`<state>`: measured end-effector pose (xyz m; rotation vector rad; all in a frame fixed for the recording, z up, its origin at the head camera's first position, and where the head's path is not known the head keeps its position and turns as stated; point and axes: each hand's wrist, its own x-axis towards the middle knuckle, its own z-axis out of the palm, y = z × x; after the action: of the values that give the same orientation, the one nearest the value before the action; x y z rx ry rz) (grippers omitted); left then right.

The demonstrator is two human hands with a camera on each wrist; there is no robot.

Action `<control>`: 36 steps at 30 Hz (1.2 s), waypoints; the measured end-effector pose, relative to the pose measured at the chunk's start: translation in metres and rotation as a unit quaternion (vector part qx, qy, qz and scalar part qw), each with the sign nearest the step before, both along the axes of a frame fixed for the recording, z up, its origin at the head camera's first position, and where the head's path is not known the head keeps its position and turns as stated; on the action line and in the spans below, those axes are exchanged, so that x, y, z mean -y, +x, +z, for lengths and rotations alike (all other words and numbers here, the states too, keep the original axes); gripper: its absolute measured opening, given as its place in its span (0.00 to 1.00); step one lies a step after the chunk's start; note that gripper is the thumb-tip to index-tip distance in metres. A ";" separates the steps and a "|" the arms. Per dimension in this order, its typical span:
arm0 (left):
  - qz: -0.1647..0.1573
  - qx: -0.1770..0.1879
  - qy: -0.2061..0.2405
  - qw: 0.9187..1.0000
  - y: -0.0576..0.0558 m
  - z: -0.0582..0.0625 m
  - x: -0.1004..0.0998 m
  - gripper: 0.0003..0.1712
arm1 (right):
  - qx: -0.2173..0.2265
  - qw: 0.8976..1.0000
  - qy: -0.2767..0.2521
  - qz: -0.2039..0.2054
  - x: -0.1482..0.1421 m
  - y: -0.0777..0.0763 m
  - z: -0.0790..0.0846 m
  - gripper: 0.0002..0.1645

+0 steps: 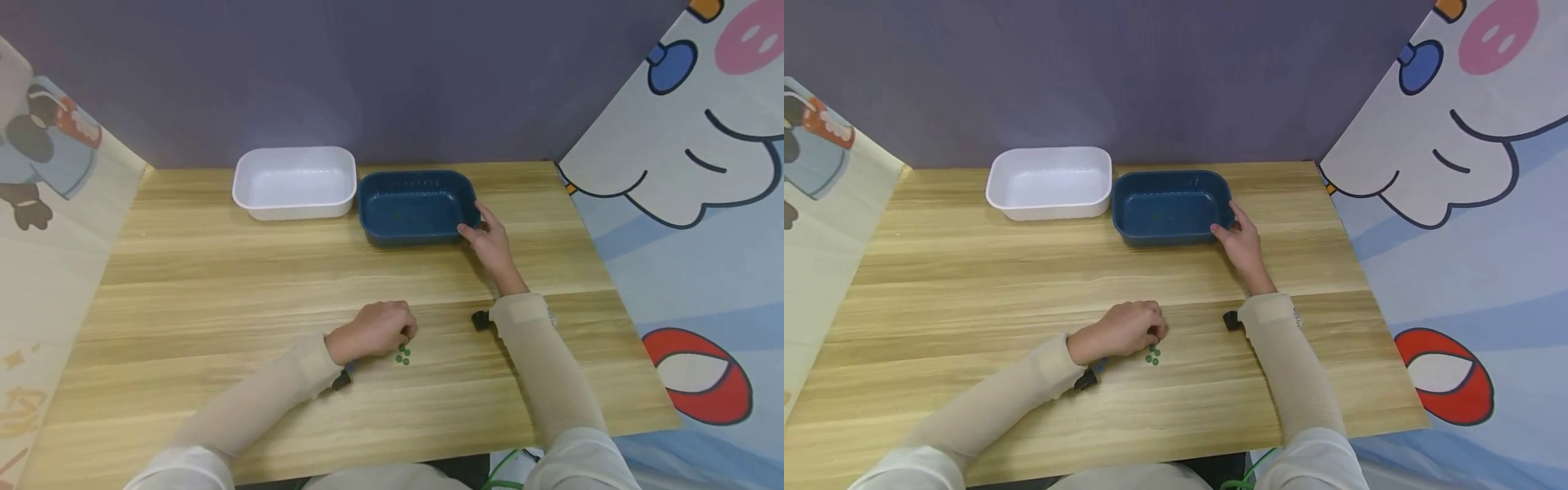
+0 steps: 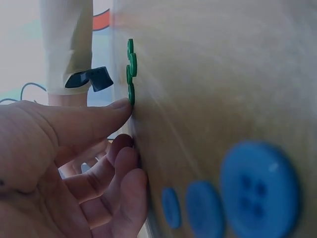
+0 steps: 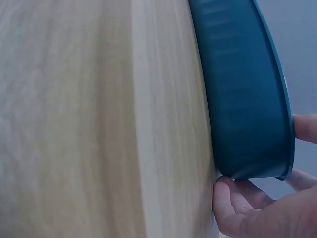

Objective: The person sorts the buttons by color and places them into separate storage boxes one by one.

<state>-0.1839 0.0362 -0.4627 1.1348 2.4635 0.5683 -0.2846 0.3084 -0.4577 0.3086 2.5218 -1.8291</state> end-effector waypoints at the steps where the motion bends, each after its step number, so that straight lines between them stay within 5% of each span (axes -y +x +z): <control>1: 0.000 0.002 0.000 1.000 0.000 0.000 0.000 0.11 | -0.002 1.000 -0.001 -0.002 0.000 0.000 -0.001 0.46; 9: 0.005 0.019 0.024 1.000 0.001 0.000 0.002 0.11 | -0.009 1.000 0.002 -0.007 0.000 -0.001 -0.003 0.46; 23: 0.063 0.017 0.077 0.995 -0.010 0.011 0.006 0.04 | 0.005 1.000 -0.008 -0.003 0.001 0.000 0.000 0.46; 36: 0.120 0.077 0.182 0.973 -0.025 0.018 0.011 0.02 | -0.006 1.000 0.002 -0.005 0.000 0.000 -0.002 0.45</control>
<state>-0.2085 0.0256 -0.4450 0.8758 2.4360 1.1730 -0.2848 0.3087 -0.4599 0.3114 2.5370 -1.8347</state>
